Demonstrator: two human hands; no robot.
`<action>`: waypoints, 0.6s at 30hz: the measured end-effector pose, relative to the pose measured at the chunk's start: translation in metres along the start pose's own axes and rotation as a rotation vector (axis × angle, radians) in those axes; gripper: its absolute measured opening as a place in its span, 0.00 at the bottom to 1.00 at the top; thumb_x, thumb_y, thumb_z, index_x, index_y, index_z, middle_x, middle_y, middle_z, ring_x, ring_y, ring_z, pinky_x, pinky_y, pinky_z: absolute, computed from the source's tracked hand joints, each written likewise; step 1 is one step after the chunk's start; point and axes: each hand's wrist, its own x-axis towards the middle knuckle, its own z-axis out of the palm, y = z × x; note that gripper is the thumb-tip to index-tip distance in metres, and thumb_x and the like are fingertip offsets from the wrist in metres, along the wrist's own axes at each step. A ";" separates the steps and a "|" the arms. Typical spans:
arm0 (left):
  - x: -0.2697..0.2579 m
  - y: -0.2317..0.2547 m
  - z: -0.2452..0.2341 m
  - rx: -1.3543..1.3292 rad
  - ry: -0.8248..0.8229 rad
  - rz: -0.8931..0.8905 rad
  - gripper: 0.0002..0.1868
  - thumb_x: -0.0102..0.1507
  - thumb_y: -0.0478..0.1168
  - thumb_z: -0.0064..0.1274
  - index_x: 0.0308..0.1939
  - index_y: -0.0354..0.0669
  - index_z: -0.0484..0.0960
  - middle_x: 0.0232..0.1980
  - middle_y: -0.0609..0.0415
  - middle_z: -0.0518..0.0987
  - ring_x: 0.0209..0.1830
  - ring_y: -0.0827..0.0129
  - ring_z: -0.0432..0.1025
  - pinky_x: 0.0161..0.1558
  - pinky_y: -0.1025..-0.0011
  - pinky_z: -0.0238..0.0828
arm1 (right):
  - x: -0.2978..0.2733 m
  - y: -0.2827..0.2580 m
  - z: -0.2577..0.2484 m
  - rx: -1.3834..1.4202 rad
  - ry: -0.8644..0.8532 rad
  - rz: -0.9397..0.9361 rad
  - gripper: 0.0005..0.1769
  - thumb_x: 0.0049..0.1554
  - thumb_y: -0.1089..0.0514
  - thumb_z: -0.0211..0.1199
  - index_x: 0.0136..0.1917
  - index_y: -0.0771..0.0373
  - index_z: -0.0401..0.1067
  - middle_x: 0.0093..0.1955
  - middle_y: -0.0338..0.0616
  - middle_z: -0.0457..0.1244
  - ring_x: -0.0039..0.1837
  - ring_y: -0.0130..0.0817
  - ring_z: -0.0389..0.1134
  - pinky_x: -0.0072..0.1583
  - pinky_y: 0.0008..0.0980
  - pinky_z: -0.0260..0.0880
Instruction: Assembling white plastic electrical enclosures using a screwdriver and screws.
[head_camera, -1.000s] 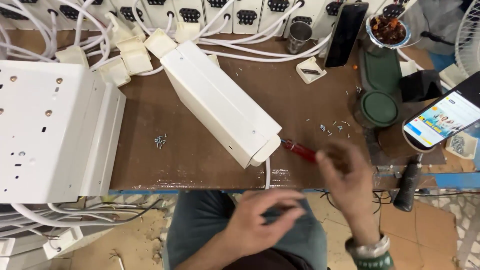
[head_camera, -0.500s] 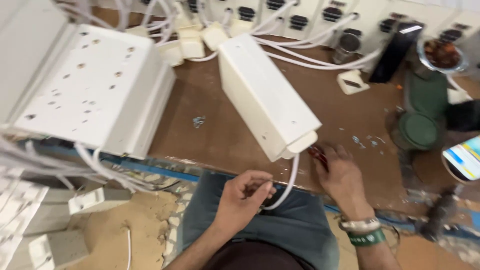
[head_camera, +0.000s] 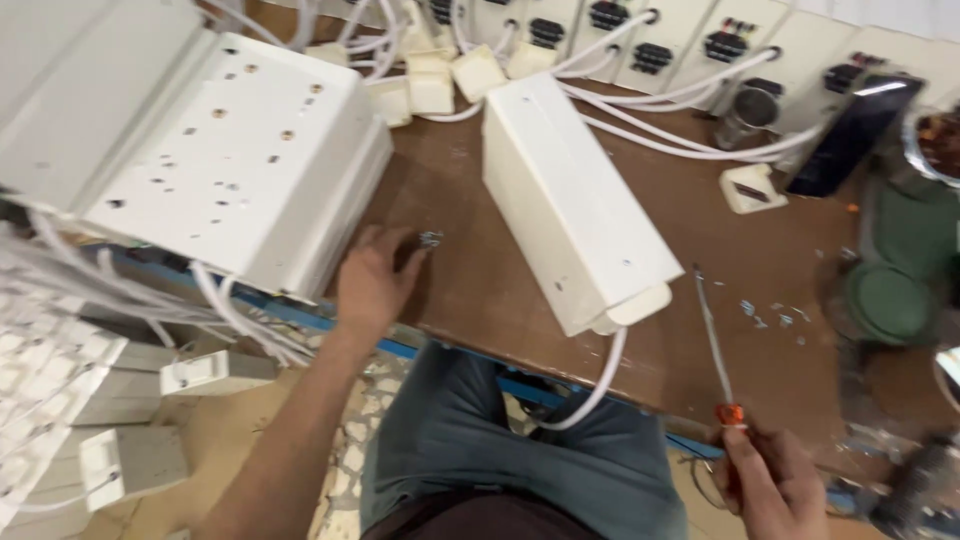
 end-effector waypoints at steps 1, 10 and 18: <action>0.004 0.006 0.000 -0.020 -0.010 0.008 0.16 0.60 0.39 0.65 0.51 0.39 0.84 0.49 0.38 0.80 0.46 0.42 0.76 0.46 0.54 0.76 | -0.004 -0.005 0.000 -0.005 0.023 0.002 0.15 0.63 0.57 0.56 0.58 0.72 0.70 0.32 0.47 0.61 0.29 0.25 0.56 0.31 0.28 0.53; 0.017 0.004 0.008 0.105 -0.094 0.048 0.08 0.61 0.37 0.64 0.44 0.41 0.88 0.46 0.42 0.82 0.42 0.45 0.77 0.44 0.54 0.76 | -0.028 -0.043 0.020 -0.054 -0.071 -0.037 0.17 0.62 0.59 0.59 0.62 0.70 0.72 0.43 0.47 0.69 0.35 0.25 0.58 0.34 0.26 0.58; 0.038 0.053 -0.010 -0.261 0.043 0.012 0.22 0.66 0.40 0.66 0.59 0.33 0.79 0.49 0.43 0.83 0.40 0.61 0.81 0.40 0.66 0.77 | -0.072 0.030 -0.014 -0.056 -0.002 -0.059 0.20 0.54 0.64 0.65 0.61 0.67 0.75 0.39 0.48 0.72 0.29 0.26 0.62 0.31 0.25 0.58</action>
